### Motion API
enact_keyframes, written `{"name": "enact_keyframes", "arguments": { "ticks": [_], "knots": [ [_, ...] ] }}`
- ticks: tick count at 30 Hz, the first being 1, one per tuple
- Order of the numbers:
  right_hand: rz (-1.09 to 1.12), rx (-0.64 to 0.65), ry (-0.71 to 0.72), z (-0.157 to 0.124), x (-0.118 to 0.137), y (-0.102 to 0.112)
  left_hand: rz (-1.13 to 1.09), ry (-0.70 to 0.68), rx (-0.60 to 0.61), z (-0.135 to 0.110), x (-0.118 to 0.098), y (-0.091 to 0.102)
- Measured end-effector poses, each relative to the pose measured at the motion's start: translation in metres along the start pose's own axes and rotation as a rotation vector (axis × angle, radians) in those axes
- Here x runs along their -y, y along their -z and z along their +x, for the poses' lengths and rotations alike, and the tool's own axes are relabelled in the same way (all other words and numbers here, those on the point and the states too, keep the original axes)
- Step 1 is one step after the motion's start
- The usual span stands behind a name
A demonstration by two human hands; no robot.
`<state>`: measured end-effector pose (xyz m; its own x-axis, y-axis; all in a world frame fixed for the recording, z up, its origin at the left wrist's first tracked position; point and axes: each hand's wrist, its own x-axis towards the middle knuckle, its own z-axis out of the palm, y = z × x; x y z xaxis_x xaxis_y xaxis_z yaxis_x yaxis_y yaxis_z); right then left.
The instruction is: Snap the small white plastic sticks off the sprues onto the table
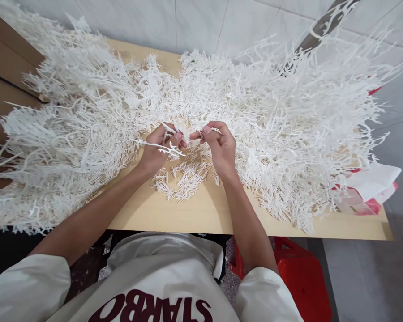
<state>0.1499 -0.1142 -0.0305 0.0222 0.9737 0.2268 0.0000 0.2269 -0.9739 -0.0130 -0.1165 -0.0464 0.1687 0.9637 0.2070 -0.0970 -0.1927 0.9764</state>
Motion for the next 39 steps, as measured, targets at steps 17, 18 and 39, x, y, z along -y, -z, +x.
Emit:
{"name": "enact_keyframes", "arguments": {
  "ticks": [17, 18, 39],
  "knots": [
    [-0.285, 0.171, 0.031, -0.006, 0.004, 0.001, 0.504, -0.108, 0.026, -0.007, -0.008, -0.001],
    [-0.314, 0.203, 0.023, -0.006, 0.003, 0.002, 0.564, -0.140, 0.036, -0.008, -0.006, -0.001],
    [-0.829, 0.283, 0.650, -0.015, -0.007, 0.006, 0.764, -0.259, 0.193, -0.008, 0.004, 0.002]
  ]
}}
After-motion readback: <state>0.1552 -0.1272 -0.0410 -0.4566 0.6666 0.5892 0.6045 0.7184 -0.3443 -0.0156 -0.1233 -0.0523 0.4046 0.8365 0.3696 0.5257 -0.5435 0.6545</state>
